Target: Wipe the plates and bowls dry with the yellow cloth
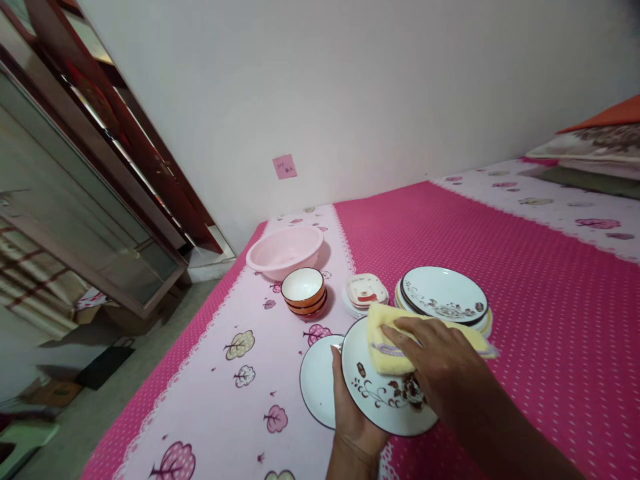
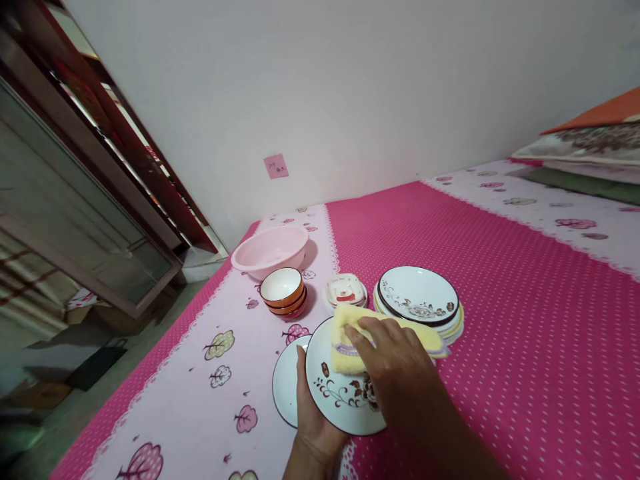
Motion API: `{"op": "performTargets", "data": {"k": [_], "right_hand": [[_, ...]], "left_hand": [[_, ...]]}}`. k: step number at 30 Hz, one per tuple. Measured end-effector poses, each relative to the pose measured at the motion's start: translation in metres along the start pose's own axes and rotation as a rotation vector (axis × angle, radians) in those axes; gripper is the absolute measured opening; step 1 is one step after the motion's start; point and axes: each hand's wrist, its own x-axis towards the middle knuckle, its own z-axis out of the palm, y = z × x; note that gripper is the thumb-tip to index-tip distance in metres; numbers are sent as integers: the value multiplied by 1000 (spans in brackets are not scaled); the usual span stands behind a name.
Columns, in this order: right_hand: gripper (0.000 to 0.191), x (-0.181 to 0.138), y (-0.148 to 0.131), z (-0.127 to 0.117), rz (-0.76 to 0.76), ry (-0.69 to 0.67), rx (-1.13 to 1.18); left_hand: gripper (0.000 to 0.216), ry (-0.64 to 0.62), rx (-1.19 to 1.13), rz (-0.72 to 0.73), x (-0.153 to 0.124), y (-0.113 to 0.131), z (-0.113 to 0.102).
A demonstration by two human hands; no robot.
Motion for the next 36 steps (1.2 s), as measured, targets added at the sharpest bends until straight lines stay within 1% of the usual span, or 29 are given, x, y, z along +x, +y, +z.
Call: {"op": "performTargets", "data": {"k": [13, 22, 27, 31, 36], "right_hand": [[64, -1, 1, 2, -6, 32, 30], [61, -2, 0, 3, -20, 6, 15], [60, -2, 1, 6, -35, 16, 7], [58, -2, 2, 7, -28, -5, 23], [56, -3, 2, 6, -41, -69, 14]], "left_hand": [[78, 14, 47, -2, -1, 3, 2], [81, 15, 53, 3, -2, 3, 2], [82, 11, 42, 8, -2, 5, 0], [84, 12, 46, 3, -2, 5, 0], [83, 20, 47, 15, -2, 7, 3]]}}
